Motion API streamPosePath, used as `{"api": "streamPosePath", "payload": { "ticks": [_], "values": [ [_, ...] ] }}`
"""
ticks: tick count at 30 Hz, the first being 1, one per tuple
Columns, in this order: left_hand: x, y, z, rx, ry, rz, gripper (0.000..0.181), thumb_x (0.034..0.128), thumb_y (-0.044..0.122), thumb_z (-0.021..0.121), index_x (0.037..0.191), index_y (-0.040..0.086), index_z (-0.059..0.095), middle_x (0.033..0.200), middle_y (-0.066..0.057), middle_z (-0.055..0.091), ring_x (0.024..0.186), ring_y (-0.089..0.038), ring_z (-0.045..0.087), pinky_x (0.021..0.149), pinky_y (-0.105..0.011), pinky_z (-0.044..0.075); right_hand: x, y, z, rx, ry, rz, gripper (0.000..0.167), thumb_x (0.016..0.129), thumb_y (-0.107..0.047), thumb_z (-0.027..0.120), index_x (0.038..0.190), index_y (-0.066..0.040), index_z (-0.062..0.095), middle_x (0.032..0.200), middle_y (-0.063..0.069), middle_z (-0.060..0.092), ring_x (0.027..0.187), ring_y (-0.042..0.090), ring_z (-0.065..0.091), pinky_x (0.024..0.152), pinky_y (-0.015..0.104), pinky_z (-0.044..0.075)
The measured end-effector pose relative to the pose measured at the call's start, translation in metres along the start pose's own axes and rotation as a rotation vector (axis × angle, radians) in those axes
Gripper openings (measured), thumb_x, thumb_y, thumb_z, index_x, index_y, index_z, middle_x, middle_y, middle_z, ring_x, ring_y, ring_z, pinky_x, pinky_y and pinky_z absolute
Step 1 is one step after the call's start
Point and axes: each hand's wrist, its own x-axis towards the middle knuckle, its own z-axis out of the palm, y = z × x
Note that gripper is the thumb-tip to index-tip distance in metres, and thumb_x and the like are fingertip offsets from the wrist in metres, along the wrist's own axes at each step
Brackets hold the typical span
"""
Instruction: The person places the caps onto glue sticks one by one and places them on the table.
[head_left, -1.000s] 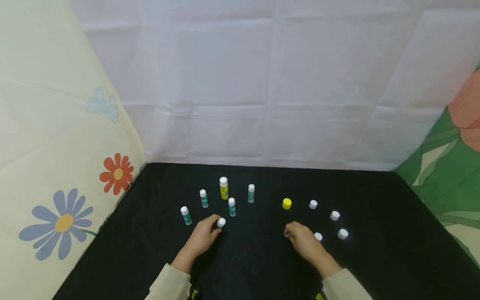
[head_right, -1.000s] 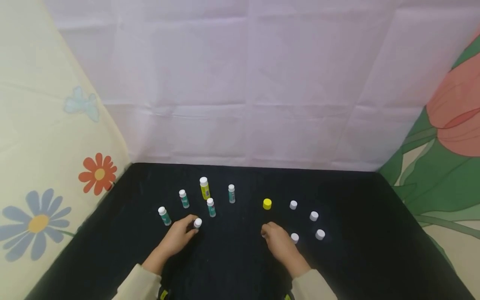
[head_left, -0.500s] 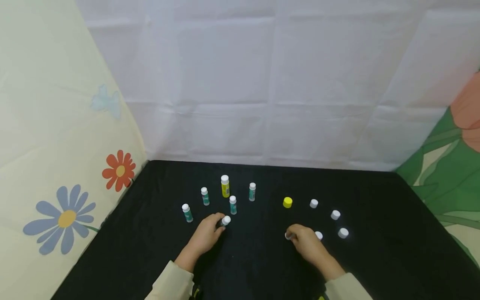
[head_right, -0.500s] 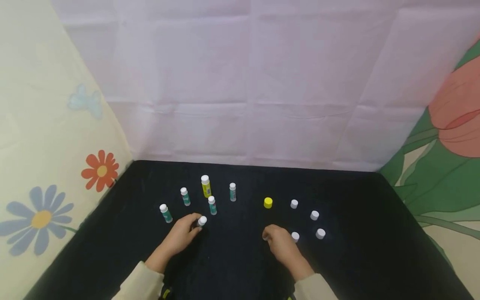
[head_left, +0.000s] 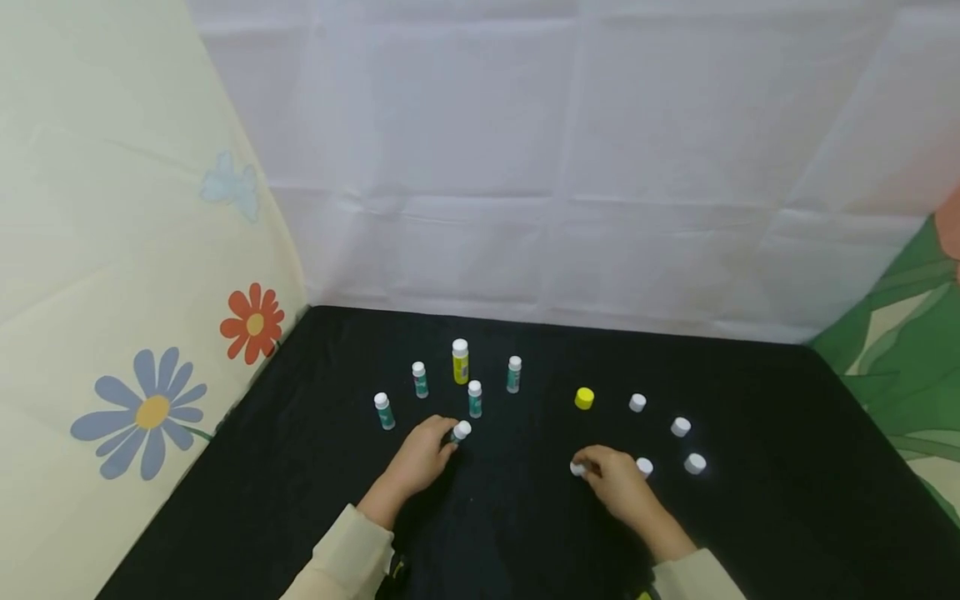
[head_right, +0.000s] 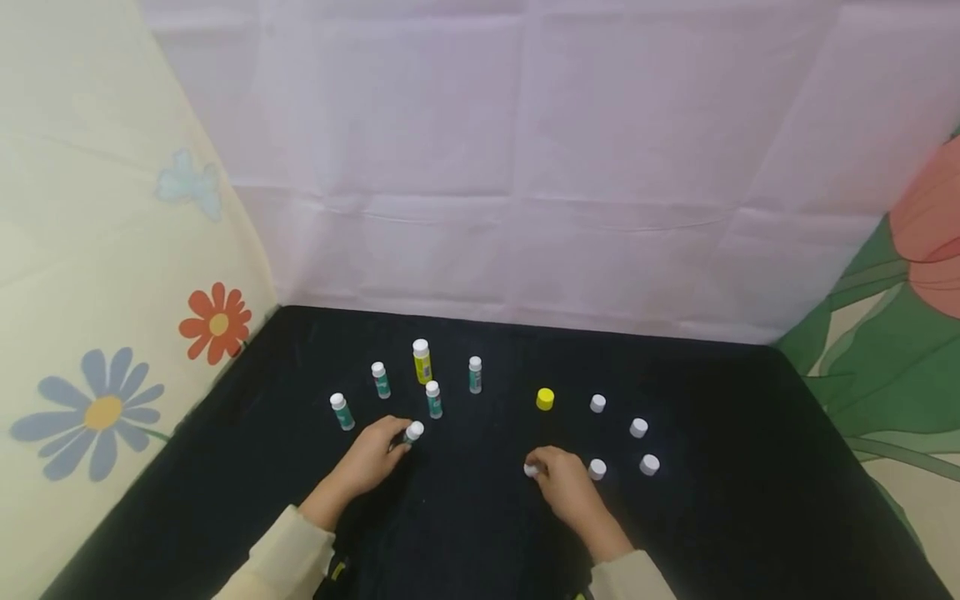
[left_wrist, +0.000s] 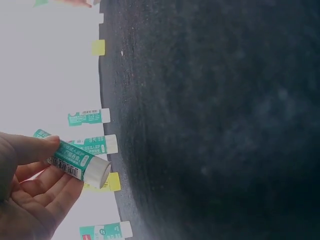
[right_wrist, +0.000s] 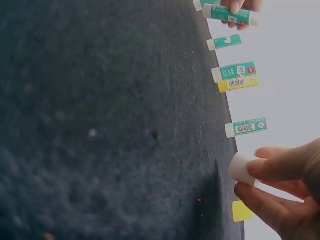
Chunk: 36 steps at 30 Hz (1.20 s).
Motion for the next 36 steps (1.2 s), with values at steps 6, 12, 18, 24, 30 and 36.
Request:
{"api": "streamPosePath", "payload": {
  "ticks": [6,12,18,24,30,36],
  "values": [
    [0.000,0.002,0.001,0.006,0.012,0.027,0.017,0.0793,0.003,0.059,0.097,0.003,0.060,0.087,-0.004,0.055,0.079,-0.016,0.051,0.070,-0.031,0.043,-0.001,-0.001,-0.001,0.020,0.013,0.004,0.018,0.068,0.009,0.063,0.079,-0.005,0.063,0.079,0.003,0.060,0.072,0.016,0.055,0.062,0.033,0.045],
    [-0.002,0.006,0.001,-0.002,0.005,0.030,0.019,0.0783,0.003,0.061,0.098,0.003,0.061,0.087,-0.003,0.055,0.079,-0.016,0.052,0.069,-0.031,0.043,-0.002,-0.003,-0.001,0.076,0.041,0.002,0.017,0.068,0.010,0.063,0.078,-0.004,0.063,0.079,0.002,0.058,0.074,0.017,0.056,0.063,0.031,0.046],
    [-0.004,0.010,0.000,0.008,-0.007,0.063,0.026,0.0785,0.005,0.061,0.104,0.002,0.060,0.087,-0.003,0.054,0.080,-0.017,0.052,0.070,-0.031,0.043,-0.005,-0.007,0.000,0.137,0.062,0.007,0.017,0.069,0.011,0.063,0.081,-0.002,0.062,0.082,0.005,0.058,0.076,0.020,0.057,0.064,0.029,0.047],
    [-0.004,0.014,0.000,0.017,0.004,0.122,0.028,0.0800,0.005,0.059,0.107,0.001,0.058,0.089,-0.005,0.054,0.082,-0.018,0.051,0.072,-0.031,0.043,-0.008,-0.007,-0.001,0.144,0.071,0.042,0.016,0.070,0.008,0.063,0.084,0.000,0.062,0.085,0.009,0.059,0.077,0.022,0.058,0.065,0.031,0.047],
    [-0.003,0.016,-0.002,-0.016,0.004,0.140,0.027,0.0792,0.004,0.059,0.106,0.001,0.059,0.090,-0.005,0.057,0.083,-0.018,0.052,0.073,-0.033,0.042,-0.008,-0.006,0.000,0.194,0.118,0.022,0.016,0.070,0.009,0.064,0.084,0.001,0.063,0.085,0.009,0.060,0.077,0.022,0.058,0.065,0.030,0.047],
    [-0.003,0.019,-0.001,-0.070,-0.021,0.120,0.024,0.0789,0.004,0.059,0.103,0.004,0.060,0.093,-0.004,0.059,0.085,-0.016,0.053,0.076,-0.034,0.042,-0.008,-0.008,0.002,0.266,0.173,-0.006,0.017,0.069,0.010,0.064,0.084,0.001,0.062,0.084,0.008,0.059,0.077,0.022,0.058,0.065,0.027,0.048]
  ]
}}
